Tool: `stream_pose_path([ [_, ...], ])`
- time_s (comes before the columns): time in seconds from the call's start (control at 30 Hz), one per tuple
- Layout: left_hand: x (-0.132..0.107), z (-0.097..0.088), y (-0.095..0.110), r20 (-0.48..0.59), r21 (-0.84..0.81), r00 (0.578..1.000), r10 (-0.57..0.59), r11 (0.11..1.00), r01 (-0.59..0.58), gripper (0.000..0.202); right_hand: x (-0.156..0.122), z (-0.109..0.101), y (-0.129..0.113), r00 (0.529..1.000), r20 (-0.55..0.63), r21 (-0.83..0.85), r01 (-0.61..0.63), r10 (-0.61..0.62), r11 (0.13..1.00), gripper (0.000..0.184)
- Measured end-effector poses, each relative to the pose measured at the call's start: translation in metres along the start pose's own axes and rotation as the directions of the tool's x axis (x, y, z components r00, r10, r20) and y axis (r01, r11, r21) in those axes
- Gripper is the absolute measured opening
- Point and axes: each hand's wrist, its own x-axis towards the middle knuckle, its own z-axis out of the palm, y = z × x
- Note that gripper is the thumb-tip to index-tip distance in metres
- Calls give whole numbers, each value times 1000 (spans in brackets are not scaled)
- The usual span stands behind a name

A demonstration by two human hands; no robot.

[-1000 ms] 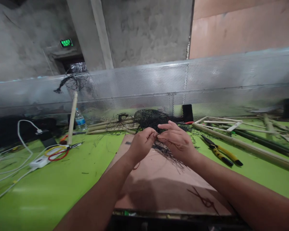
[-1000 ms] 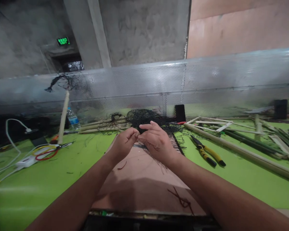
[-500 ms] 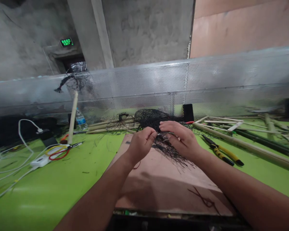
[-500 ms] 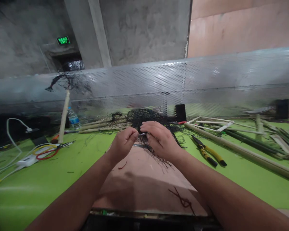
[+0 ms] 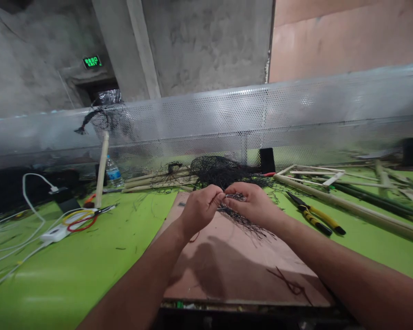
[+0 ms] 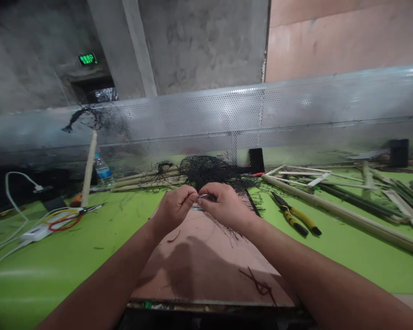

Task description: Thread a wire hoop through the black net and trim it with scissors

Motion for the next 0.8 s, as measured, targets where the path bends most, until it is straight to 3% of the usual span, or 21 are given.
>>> stream_pose_path([
  [0.37,2,1,5,-7,-32,999,-41,999,41,22,0,5,6,999,-44,-9,-31,31,999,9],
  [0.57,1,1,7,-7,-60,999,-53,997,53,23,-2,5,10,992,-71,-107,100,-108,989,11],
  [0.8,2,6,9,-51,-133,994,-100,987,92,24,-4,7,13,942,-106,-265,281,-318,922,16],
])
